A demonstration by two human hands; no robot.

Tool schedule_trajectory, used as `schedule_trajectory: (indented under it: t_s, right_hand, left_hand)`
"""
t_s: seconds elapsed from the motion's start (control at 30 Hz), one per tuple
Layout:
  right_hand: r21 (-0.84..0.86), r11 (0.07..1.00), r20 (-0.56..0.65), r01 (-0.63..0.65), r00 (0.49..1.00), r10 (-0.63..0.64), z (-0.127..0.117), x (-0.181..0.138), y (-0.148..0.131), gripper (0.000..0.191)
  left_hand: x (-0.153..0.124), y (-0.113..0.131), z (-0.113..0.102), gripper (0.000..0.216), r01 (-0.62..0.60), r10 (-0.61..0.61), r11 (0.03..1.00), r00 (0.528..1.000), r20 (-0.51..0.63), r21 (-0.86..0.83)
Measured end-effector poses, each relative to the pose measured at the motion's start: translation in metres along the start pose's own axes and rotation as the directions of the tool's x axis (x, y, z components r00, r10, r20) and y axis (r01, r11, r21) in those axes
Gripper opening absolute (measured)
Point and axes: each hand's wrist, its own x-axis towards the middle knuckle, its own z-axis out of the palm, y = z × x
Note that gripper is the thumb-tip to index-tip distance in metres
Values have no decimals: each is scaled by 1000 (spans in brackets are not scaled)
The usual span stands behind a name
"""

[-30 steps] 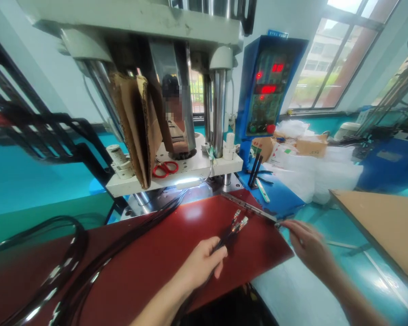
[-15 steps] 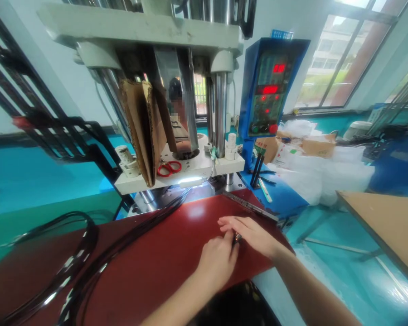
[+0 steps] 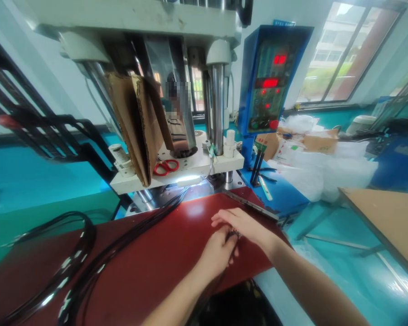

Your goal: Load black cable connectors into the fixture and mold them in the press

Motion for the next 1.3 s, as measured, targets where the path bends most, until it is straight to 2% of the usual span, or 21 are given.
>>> schedule_trajectory:
  t_s: [0.1,0.2,0.27,0.37,0.43,0.57,0.63,0.67,0.7,0.77,0.83,0.87,0.9,0.93,1.0,1.03,1.1,1.17,1.2,1.23,1.3]
  right_hand:
    - [79,993,-105,89,991,-81,3,5,1,43]
    - [-45,990,-81,131,988,-134,3,9,1,42]
    - [-105,985,-78,139,986,-147,2,10,2,42]
    - [-65,989,-80,130,988,-135,3,12,6,43]
    - [-30,994,-75,109,991,-111,4,13,9,43]
    - [22,992,-42,124,992,-123,-9,11,7,44]
    - [-164,970,-103,180,975,-198,-28,6,8,42]
    - [-355,919,-149,174,959,-239,-40,2,11,39]
    - [-576,810,-200,108,942,-268,-52,-2,15,35]
    - [-883,449,-256,-136,941,-220,-72,-11,28,35]
    - [-951,107,-304,-290,940,-155,-83,-19,42,29]
    - [-950,2,-310,-313,939,-145,-84,-22,49,26]
    - [-948,-47,-307,-316,941,-140,-84,-24,54,23]
    - [-951,-47,-298,-306,945,-133,-82,-25,57,19]
    - [-956,74,-292,-285,951,-99,-75,-25,59,10]
    - [-942,196,-291,-274,954,-67,-70,-25,59,8]
    - [-803,537,-294,-260,955,23,-56,-24,56,5]
    - [-467,851,-258,-239,958,127,-38,-24,54,9]
    - [-259,941,-233,-218,959,158,-28,-24,54,8]
    - [-70,981,-215,-179,963,160,-17,-24,54,6]
    - [181,981,-221,-65,970,105,4,-22,54,13]
  left_hand:
    - [3,5,-6,25,44,-40,997,997,70,-58]
    - [6,5,-6,26,106,-77,980,982,175,-166]
    - [9,2,-4,27,106,-82,968,990,112,-229]
    - [12,-1,-1,28,63,-75,955,997,-28,-289]
    - [13,0,-1,31,90,-99,951,995,-14,-296]
    - [12,3,-4,33,176,-143,933,982,125,-313]
    - [10,2,-7,34,170,-151,921,985,81,-351]
    - [9,0,-9,34,164,-161,913,986,40,-372]
    - [8,-2,-12,35,156,-172,906,985,-4,-394]
    - [6,-8,-17,35,133,-186,888,979,-80,-441]
    - [4,-13,-21,35,107,-185,872,976,-119,-477]
    - [3,-15,-23,34,93,-177,868,976,-129,-488]
    - [2,-17,-24,33,79,-167,864,977,-135,-497]
    - [2,-18,-24,33,69,-159,861,977,-139,-504]
    - [0,-20,-25,33,59,-155,856,977,-147,-514]
    - [-1,-20,-25,33,58,-160,853,975,-153,-518]
    - [-4,-20,-26,34,63,-170,849,973,-159,-524]
    - [-5,-20,-26,34,70,-176,849,972,-156,-523]
    - [-6,-20,-25,34,78,-180,851,973,-148,-520]
    - [-6,-19,-24,34,88,-183,853,973,-137,-515]
    - [-7,-19,-22,32,113,-195,858,974,-114,-501]
